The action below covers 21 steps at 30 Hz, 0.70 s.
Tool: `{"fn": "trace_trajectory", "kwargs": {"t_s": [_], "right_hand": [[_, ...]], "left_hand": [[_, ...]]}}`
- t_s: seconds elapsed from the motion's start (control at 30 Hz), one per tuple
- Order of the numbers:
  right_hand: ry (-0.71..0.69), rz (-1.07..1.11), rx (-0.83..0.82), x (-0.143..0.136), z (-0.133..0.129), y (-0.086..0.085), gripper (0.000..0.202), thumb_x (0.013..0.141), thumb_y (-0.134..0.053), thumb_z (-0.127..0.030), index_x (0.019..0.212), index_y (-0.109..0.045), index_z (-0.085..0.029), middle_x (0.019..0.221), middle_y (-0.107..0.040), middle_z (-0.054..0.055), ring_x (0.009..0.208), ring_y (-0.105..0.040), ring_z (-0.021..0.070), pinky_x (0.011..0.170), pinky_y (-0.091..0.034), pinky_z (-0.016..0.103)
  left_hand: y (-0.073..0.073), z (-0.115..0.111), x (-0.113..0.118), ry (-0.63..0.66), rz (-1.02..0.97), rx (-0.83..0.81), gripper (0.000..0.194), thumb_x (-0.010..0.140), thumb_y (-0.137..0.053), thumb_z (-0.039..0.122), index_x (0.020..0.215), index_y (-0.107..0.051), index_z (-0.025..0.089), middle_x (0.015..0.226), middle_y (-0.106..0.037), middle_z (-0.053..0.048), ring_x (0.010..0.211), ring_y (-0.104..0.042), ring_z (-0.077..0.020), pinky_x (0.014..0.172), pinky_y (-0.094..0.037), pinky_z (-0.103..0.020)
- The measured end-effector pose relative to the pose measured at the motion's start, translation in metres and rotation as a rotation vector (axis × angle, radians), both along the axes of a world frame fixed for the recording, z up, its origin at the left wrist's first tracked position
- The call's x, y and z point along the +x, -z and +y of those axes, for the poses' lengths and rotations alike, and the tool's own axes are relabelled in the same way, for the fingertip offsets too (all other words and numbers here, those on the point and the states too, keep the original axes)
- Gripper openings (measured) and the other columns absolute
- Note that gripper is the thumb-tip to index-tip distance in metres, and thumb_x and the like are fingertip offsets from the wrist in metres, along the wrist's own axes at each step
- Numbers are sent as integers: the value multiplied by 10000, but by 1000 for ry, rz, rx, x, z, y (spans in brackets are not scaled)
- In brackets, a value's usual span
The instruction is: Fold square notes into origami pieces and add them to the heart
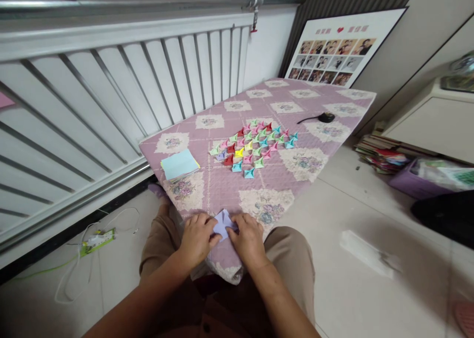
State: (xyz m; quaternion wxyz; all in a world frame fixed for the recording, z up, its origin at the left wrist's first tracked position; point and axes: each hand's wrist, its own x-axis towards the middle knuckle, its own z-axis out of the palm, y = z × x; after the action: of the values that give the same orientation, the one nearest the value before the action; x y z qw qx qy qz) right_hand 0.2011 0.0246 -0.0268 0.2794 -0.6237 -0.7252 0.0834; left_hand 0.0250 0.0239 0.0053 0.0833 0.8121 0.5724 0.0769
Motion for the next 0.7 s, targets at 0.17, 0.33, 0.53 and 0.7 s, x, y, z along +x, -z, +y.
{"fn": "trace_trajectory", "kwargs": {"t_s": [0.17, 0.33, 0.53, 0.7], "right_hand": [[-73, -38, 30, 0, 0, -3, 45, 836, -587, -256, 833, -606, -216, 898, -618, 29, 885, -551, 192, 763, -315, 323], [-221, -179, 112, 4, 2, -8, 100, 876, -554, -241, 861, -651, -220, 894, -619, 46, 874, -516, 193, 793, -311, 337], [-357, -256, 151, 11, -1, -6, 158, 918, -505, -229, 910, -662, -208, 859, -625, 51, 850, -502, 189, 772, -328, 326], [-392, -276, 145, 14, -6, -5, 171, 914, -514, -209, 1006, -658, -213, 883, -637, 51, 858, -510, 190, 788, -353, 331]], "left_hand": [[0, 1, 0, -3, 5, -5, 303, 825, -617, 453, 1050, -599, 251, 1038, -541, -61, 1005, -462, -264, 846, -377, -411], [1, 1, -1, 4, 15, -13, 319, 830, -612, 452, 1085, -587, 262, 1045, -536, -57, 1012, -457, -258, 858, -375, -413], [0, 1, -2, 16, 25, -18, 306, 832, -607, 445, 1075, -588, 260, 1047, -530, -60, 1014, -453, -258, 854, -376, -410], [-1, 1, -4, 36, 36, -18, 312, 828, -613, 430, 1085, -589, 254, 1047, -531, -65, 1022, -453, -260, 860, -374, -411]]}}
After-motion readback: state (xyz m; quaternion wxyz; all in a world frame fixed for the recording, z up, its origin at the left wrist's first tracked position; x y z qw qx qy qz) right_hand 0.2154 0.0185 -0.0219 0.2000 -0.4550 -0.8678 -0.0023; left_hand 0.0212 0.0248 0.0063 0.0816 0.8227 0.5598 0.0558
